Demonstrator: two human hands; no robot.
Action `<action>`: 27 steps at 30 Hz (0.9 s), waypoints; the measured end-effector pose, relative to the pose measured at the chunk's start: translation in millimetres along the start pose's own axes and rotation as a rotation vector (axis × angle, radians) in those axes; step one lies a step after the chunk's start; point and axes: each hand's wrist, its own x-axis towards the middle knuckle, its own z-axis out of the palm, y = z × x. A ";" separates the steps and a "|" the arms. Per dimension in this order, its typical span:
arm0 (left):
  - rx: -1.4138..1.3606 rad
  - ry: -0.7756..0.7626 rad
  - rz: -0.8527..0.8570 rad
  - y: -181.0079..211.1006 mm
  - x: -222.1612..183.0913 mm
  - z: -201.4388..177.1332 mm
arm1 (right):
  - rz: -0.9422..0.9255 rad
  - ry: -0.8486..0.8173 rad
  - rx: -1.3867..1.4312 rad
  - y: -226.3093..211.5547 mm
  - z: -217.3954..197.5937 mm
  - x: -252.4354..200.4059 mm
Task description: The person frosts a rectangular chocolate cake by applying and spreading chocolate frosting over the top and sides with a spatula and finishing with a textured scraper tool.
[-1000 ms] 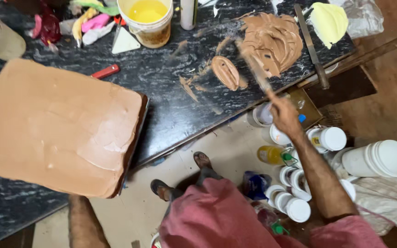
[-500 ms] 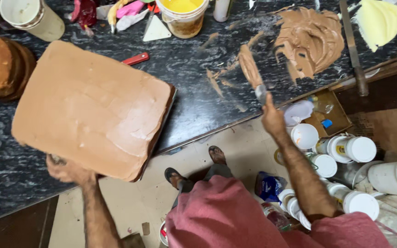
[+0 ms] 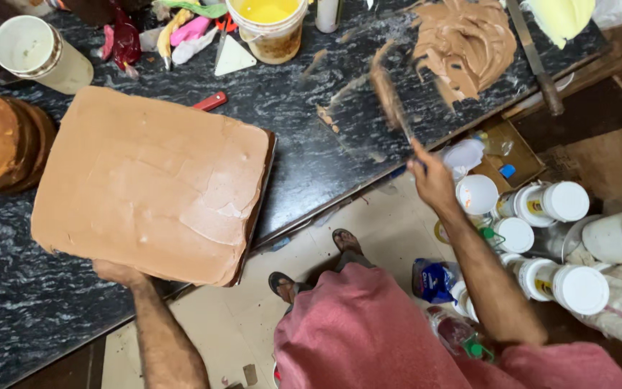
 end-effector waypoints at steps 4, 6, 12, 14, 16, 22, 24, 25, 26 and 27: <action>0.062 -0.027 -0.019 -2.5 0.1 -2.6 | -0.181 0.297 -1.028 42.7 49.6 19.2; 0.043 -0.047 0.061 20.6 -9.4 16.2 | -0.088 0.207 -1.064 59.4 89.5 -1.1; 0.024 -0.154 0.139 62.2 -47.5 4.6 | -0.362 -0.038 -0.473 51.0 19.0 27.1; 0.169 0.017 0.080 79.6 -80.9 -23.4 | -0.057 -0.102 -0.149 49.7 8.2 27.3; 0.128 0.160 0.034 102.3 -113.8 -48.2 | 0.270 -0.122 0.123 53.5 24.4 15.7; -1.443 -0.082 -0.507 168.8 -193.5 -87.8 | 0.146 -0.120 0.020 59.6 21.6 -24.4; -1.852 -0.275 -0.776 182.8 -202.5 -102.2 | -0.249 0.106 -0.410 63.1 -16.0 -8.4; -2.035 -0.266 -0.889 186.3 -204.1 -107.8 | -0.238 0.093 -0.414 68.0 -15.9 -4.5; -2.218 -0.249 -1.003 187.0 -206.2 -114.2 | -0.210 0.198 -0.530 71.0 -12.5 -0.9; -2.220 -0.233 -1.003 188.0 -205.8 -117.4 | -0.200 0.306 -0.645 68.9 -3.0 7.4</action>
